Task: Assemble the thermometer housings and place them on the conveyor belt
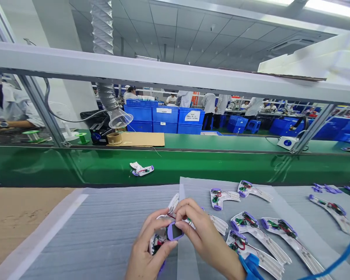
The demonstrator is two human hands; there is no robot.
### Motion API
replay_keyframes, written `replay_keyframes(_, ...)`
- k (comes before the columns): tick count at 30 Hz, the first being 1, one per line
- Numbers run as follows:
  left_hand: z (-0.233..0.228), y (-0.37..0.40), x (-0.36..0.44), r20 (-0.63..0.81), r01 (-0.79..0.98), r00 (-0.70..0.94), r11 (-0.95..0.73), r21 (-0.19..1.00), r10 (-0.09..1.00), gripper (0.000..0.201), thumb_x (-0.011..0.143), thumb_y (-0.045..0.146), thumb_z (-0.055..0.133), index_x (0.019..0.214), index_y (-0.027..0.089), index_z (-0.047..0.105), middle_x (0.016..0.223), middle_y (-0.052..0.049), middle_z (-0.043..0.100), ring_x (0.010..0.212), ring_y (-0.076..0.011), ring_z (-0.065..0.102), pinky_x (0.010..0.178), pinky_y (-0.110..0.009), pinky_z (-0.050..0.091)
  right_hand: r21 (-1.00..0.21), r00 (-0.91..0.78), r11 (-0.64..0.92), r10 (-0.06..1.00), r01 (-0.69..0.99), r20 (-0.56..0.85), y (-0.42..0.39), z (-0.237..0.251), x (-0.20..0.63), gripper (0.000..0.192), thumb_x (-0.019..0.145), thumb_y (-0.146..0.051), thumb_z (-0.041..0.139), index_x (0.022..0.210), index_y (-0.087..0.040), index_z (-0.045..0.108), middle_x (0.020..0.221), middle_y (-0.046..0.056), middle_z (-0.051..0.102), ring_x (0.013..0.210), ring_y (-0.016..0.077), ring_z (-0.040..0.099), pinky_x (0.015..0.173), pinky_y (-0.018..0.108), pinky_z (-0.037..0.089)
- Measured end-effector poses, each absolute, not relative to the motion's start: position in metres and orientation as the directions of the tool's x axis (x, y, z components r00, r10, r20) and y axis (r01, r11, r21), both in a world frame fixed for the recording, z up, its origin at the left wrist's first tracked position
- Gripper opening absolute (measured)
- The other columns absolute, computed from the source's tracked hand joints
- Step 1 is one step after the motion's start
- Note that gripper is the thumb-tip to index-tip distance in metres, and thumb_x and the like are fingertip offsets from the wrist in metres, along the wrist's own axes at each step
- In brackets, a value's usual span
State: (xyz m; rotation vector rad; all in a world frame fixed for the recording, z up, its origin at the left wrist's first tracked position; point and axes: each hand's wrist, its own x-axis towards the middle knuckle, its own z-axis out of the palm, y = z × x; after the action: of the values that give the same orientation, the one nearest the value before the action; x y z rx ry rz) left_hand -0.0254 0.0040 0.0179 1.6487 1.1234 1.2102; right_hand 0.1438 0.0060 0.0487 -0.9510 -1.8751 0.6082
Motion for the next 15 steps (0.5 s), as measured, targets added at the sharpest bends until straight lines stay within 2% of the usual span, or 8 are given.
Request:
replay_keyframes(5,0.02,0.007,-0.022,0.26,0.189,0.049,-0.264,0.946,0.964,0.016,0.072,0.028,0.068,0.087,0.025,0.067,0.117,-0.006,0.061,0.113,-0.0292,0.053,0.096,-0.04,0.042,-0.597,-0.302,0.678,0.731,0.429,0.612,0.0,0.04,0.142,0.013,0.093,-0.014,0.038,0.085,-0.021,0.046,0.096,0.005,0.052,0.097,0.0201,0.05,0.083,0.034,0.041)
replay_keyframes(7,0.02,0.009,-0.021,0.273,0.188,0.009,-0.27,0.944,0.962,0.015,0.072,0.029,0.068,0.087,0.024,0.066,0.117,-0.006,0.06,0.113,-0.0286,0.053,0.096,-0.039,0.041,-0.605,-0.274,0.678,0.729,0.417,0.628,-0.003,0.034,0.141,0.012,0.094,-0.016,0.038,0.087,-0.022,0.046,0.099,0.005,0.052,0.1,0.0206,0.05,0.085,0.035,0.041)
replay_keyframes(10,0.019,0.011,-0.018,0.34,0.221,-0.04,-0.323,0.92,0.94,0.015,0.074,0.029,0.067,0.088,0.024,0.064,0.119,-0.006,0.058,0.113,-0.0271,0.053,0.091,-0.036,0.044,-0.743,-0.087,0.561,0.815,0.366,0.573,-0.005,0.02,0.133,0.009,0.093,-0.026,0.043,0.1,-0.023,0.047,0.105,0.007,0.053,0.099,0.0195,0.052,0.083,0.031,0.043)
replay_keyframes(12,0.017,0.011,-0.014,0.439,0.255,-0.094,-0.405,0.878,0.893,0.013,0.076,0.027,0.065,0.09,0.026,0.063,0.12,-0.006,0.057,0.112,-0.0258,0.054,0.086,-0.033,0.047,-0.863,0.083,0.428,0.882,0.268,0.463,-0.004,0.01,0.122,0.028,0.088,-0.038,0.053,0.111,-0.022,0.046,0.106,0.007,0.055,0.093,0.019,0.055,0.076,0.028,0.046)
replay_keyframes(15,0.012,0.009,-0.007,0.595,0.302,-0.157,-0.535,0.789,0.788,0.014,0.081,0.023,0.058,0.093,0.028,0.064,0.121,-0.006,0.056,0.108,-0.0239,0.056,0.081,-0.031,0.05,-0.945,0.204,0.32,0.923,0.069,0.327,0.0,-0.001,0.102,0.045,0.077,-0.051,0.063,0.108,-0.02,0.052,0.099,0.006,0.061,0.087,0.0198,0.058,0.068,0.026,0.047)
